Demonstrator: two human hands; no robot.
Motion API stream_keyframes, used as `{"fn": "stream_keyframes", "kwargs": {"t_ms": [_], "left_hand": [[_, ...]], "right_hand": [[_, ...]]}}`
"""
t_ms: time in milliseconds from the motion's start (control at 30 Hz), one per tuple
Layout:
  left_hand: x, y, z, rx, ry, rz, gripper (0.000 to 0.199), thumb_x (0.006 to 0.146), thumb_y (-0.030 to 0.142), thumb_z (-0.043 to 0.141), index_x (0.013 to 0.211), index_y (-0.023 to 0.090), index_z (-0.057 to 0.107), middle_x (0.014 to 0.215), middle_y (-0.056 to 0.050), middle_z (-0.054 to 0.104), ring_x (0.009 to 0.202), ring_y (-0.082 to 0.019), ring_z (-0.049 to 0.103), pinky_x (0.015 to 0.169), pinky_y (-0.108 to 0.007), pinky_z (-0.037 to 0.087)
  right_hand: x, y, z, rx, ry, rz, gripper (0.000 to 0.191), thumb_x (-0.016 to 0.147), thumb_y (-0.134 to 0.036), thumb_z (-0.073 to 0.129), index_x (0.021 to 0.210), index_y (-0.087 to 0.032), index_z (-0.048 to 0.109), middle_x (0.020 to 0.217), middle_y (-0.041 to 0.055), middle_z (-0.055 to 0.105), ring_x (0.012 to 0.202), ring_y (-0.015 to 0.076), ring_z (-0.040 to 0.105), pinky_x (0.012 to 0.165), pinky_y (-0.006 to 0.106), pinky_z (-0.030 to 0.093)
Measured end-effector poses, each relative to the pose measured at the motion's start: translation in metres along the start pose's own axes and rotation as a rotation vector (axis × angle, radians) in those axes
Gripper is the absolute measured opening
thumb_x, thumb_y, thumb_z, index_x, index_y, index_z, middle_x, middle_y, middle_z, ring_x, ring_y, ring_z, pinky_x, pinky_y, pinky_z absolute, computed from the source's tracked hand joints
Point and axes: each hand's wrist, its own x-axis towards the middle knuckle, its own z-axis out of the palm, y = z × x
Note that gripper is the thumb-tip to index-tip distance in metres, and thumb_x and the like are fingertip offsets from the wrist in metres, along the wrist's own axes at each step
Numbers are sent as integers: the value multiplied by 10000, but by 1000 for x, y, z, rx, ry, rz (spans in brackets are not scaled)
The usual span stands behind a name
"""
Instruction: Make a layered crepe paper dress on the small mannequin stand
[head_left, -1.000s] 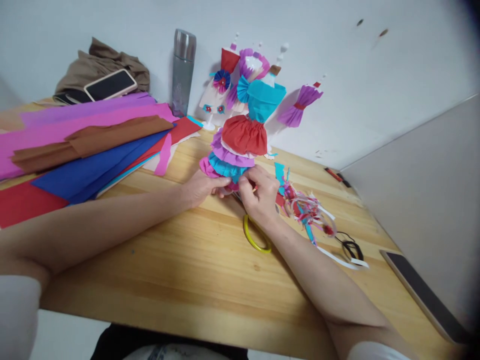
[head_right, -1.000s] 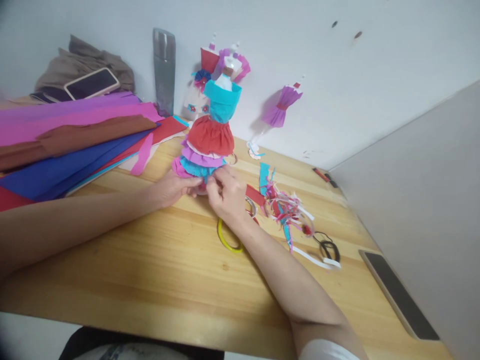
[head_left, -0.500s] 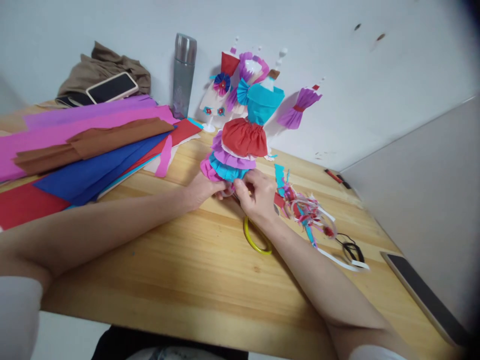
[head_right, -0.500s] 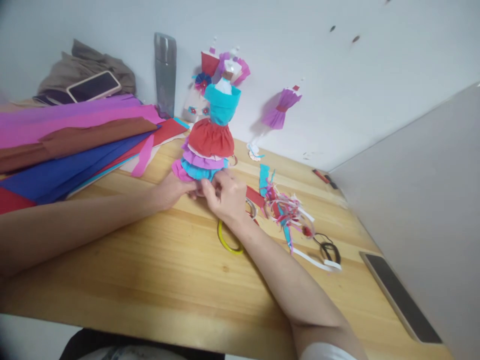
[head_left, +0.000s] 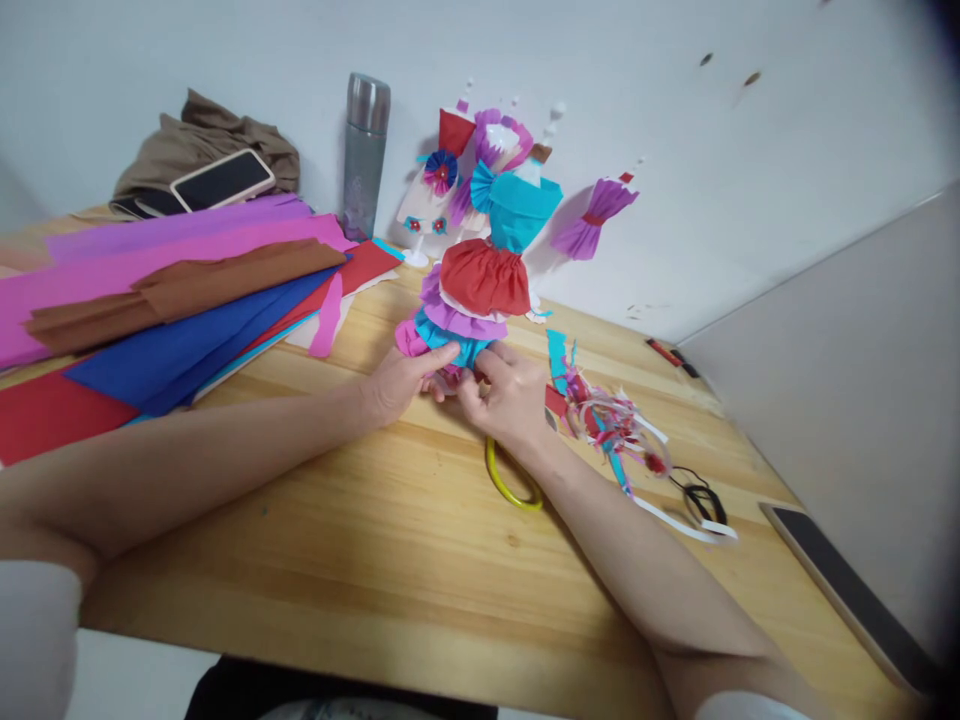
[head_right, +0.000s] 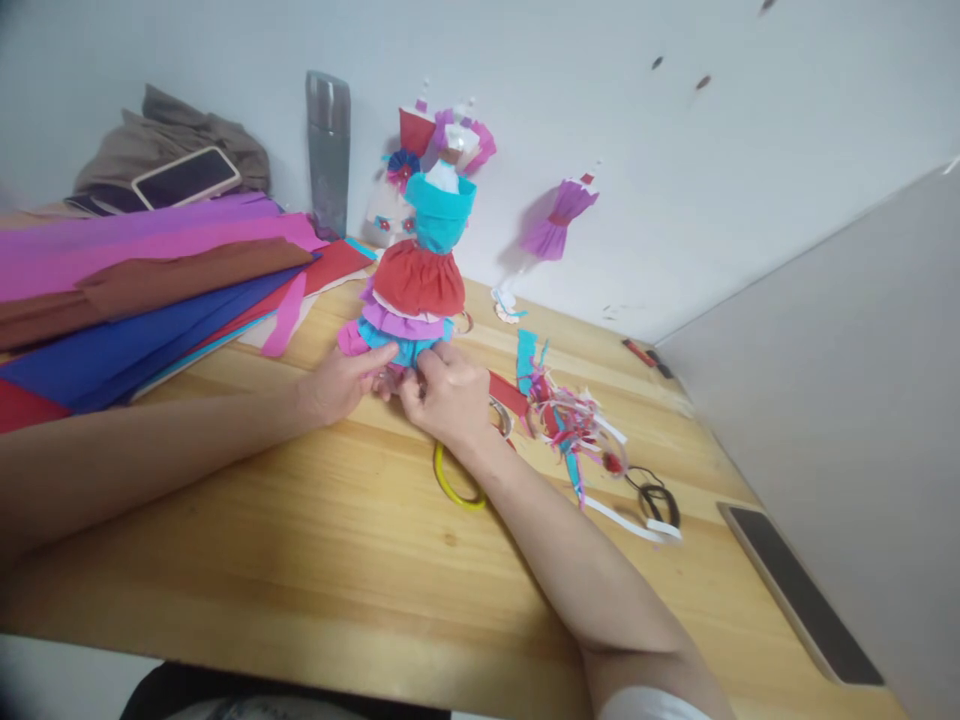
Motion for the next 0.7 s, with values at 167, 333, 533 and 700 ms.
{"fn": "stream_keyframes", "kwargs": {"t_ms": [167, 333, 533, 700], "left_hand": [[3, 2, -3, -21, 22, -49, 329, 741, 420, 880, 810, 167, 681, 691, -14, 707, 579, -130, 653, 467, -211, 444], [2, 4, -3, -34, 32, -67, 321, 731, 393, 894, 809, 160, 689, 693, -8, 701, 588, -122, 647, 470, -203, 429], [3, 3, -3, 3, 11, -83, 281, 779, 370, 864, 820, 156, 688, 703, -28, 715, 593, -135, 668, 470, -201, 421], [5, 1, -4, 30, 10, -76, 265, 796, 364, 848, 768, 154, 690, 658, -28, 694, 552, -123, 638, 455, -198, 408]], "right_hand": [[4, 12, -3, 330, 85, 127, 352, 902, -340, 487, 596, -258, 332, 549, -24, 371, 527, 158, 396, 550, 324, 310], [12, 23, 3, 517, 261, 452, 471, 980, -492, 481, 580, -252, 420, 518, -36, 392, 504, 149, 396, 523, 309, 340], [16, 33, 7, 688, 211, 473, 383, 926, -603, 583, 981, -235, 674, 963, 65, 721, 894, 218, 678, 723, 341, 537], [35, 56, -16, 712, 191, 434, 494, 952, -669, 535, 1198, -261, 665, 1280, 132, 709, 1134, 272, 703, 839, 411, 585]]}}
